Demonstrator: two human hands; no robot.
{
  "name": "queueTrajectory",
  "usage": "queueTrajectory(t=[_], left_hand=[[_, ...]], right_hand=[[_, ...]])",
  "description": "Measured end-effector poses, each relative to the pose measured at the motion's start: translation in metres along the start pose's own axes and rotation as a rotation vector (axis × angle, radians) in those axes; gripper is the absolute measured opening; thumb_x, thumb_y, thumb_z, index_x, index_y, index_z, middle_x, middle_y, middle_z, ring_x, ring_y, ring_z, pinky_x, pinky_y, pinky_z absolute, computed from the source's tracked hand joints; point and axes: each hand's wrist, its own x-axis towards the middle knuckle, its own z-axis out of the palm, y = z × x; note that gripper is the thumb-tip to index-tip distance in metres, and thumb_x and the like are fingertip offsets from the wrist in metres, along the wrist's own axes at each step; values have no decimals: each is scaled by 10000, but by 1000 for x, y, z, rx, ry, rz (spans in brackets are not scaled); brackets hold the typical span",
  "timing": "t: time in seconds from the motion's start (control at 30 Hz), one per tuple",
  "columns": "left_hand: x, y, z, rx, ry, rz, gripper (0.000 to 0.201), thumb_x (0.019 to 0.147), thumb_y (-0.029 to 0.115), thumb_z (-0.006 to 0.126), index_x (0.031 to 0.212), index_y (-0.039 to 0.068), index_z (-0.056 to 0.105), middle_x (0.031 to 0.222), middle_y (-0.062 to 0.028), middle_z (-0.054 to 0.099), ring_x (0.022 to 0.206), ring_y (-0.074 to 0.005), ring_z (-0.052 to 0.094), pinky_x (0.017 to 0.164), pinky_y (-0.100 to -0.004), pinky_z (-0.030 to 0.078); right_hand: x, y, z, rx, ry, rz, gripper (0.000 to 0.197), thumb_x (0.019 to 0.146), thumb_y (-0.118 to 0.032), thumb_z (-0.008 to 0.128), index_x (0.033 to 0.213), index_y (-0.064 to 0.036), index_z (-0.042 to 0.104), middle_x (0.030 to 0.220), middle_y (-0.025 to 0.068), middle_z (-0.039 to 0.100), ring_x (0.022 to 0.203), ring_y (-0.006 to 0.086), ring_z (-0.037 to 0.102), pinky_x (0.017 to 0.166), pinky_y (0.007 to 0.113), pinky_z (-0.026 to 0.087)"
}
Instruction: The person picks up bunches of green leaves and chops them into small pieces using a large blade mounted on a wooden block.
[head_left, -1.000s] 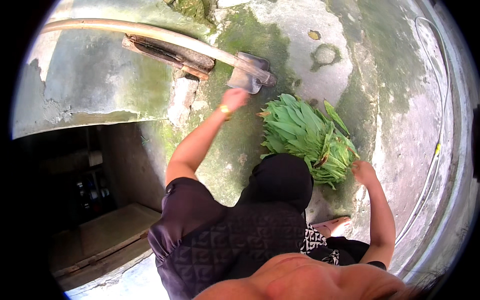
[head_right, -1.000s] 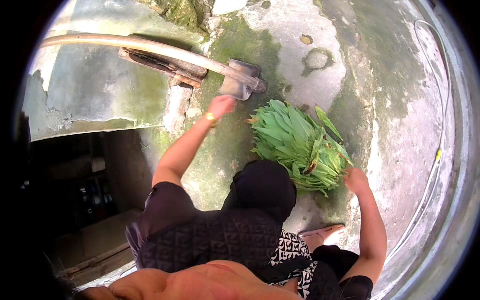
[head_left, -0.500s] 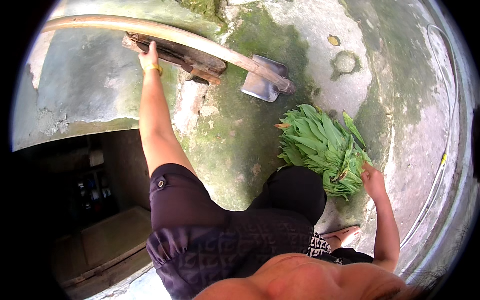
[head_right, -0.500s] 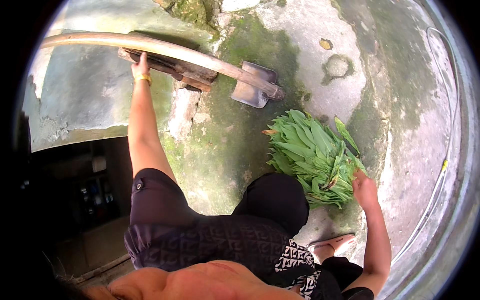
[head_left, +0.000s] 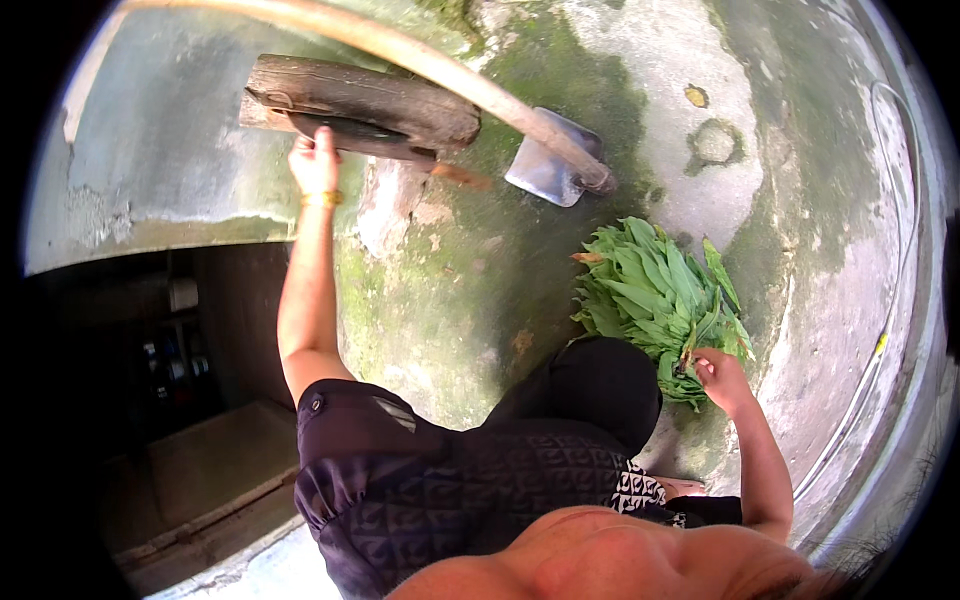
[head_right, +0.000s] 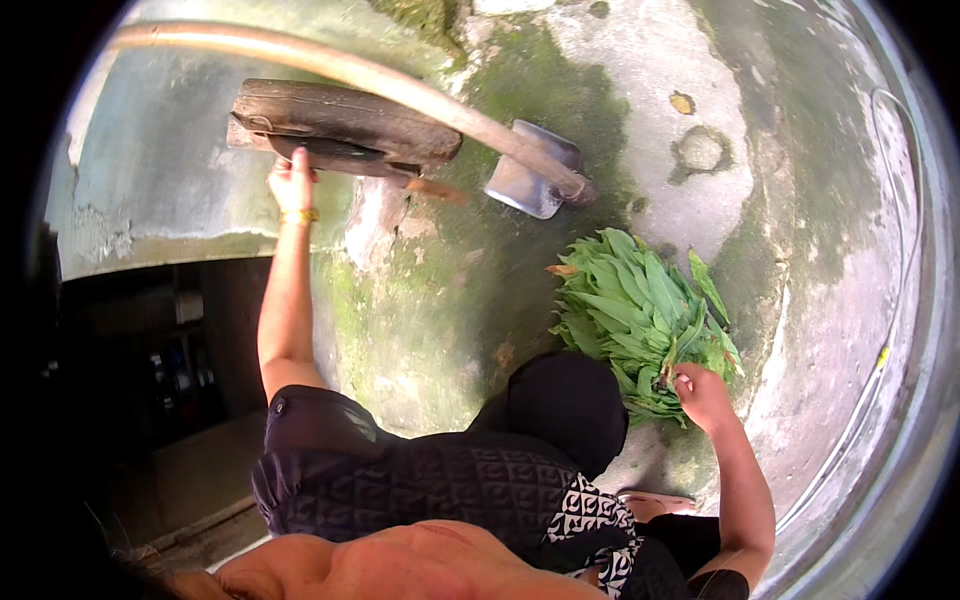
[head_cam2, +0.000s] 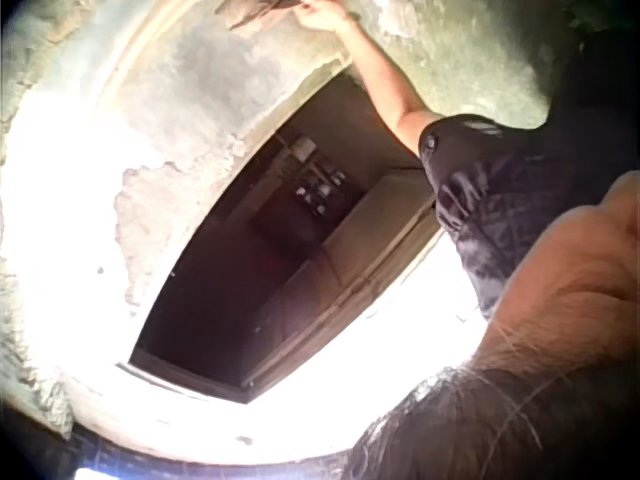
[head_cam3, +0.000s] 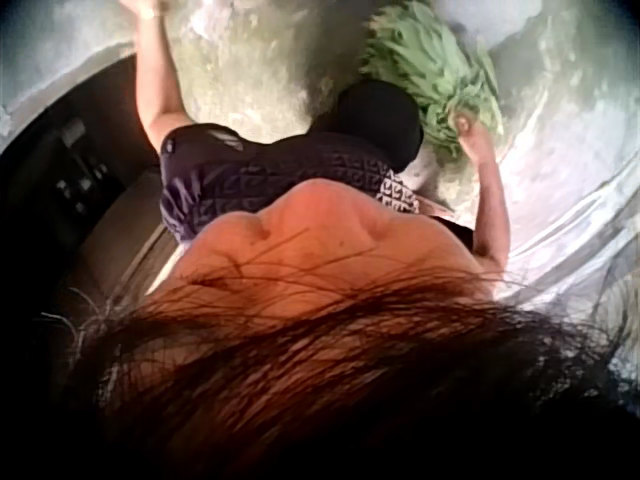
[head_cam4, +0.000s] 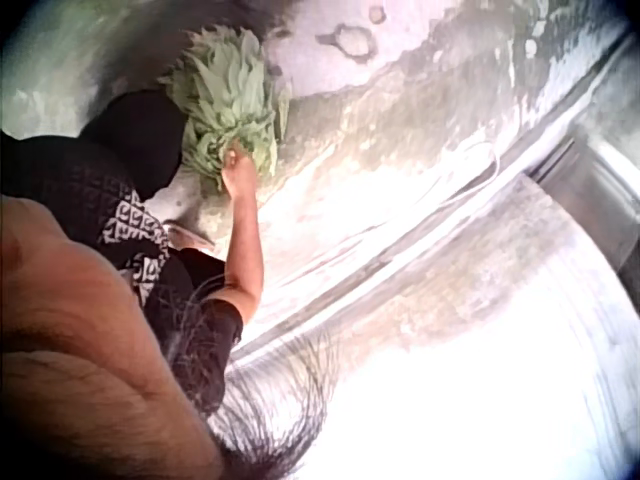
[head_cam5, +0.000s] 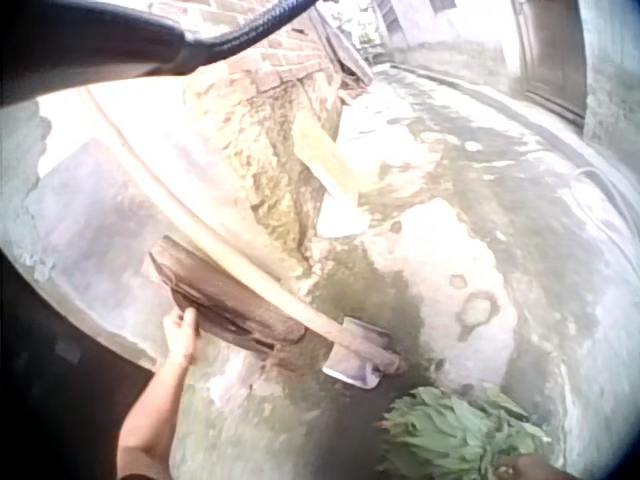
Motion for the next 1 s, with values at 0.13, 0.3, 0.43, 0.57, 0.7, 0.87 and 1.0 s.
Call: queueTrajectory(t=[0.13, 0.3, 0.43, 0.57, 0.7, 0.87, 1.0], left_hand=[[-101, 39, 18, -154, -75, -1, 201, 962, 170, 667, 811, 55, 601, 643, -12, 616, 514, -79, 553, 486, -253, 446], [-156, 53, 35, 38, -85, -199, 125, 886, 115, 683, 860, -6, 666, 739, -80, 698, 603, -137, 664, 540, -288, 554], [-154, 67, 19, -325, -157, -668, 779, 838, 532, 711, 1306, -49, 488, 1159, -269, 619, 726, -265, 738, 517, -309, 580], [-150, 75, -17, -247, -207, -868, 1210, 792, 837, 525, 1562, -6, 122, 1438, -324, 443, 778, -318, 746, 571, -328, 601], [-169, -11, -52, -387, 146, -789, 807, 836, 630, 631, 1333, 15, 470, 1054, -205, 664, 707, -311, 673, 577, -362, 547], [-205, -43, -45, -897, 376, -865, 268, 890, 362, 649, 883, 94, 632, 712, -44, 648, 485, -169, 529, 390, -259, 414], [-232, -36, -37, -1050, 412, -810, 241, 858, 298, 673, 761, 95, 587, 617, -31, 548, 452, -146, 447, 394, -253, 373]], right_hand=[[21, -50, -1, 126, -81, -101, 231, 906, -62, 614, 1120, -7, 681, 837, 155, 711, 740, 221, 682, 687, 347, 526], [44, -114, 13, 185, -21, -345, 240, 931, -74, 633, 1155, 6, 661, 893, 141, 715, 778, 195, 675, 720, 315, 538], [32, -135, 27, 186, -57, -452, 259, 915, -81, 657, 1162, -7, 663, 935, 160, 717, 796, 221, 683, 743, 328, 545], [9, -101, 38, 85, -129, -350, 281, 896, -99, 670, 1167, -26, 671, 965, 167, 721, 816, 261, 694, 760, 371, 549], [-10, -83, 29, -44, -196, -363, 288, 884, -121, 670, 1162, -47, 683, 878, 171, 712, 761, 292, 686, 737, 386, 545], [-30, -38, 11, -25, -121, -295, 277, 879, -149, 650, 1135, -54, 699, 837, 183, 706, 752, 308, 689, 732, 389, 546], [-46, -8, 11, -14, -113, -229, 286, 877, -164, 633, 1136, -64, 703, 925, 212, 712, 854, 326, 703, 798, 409, 546]])
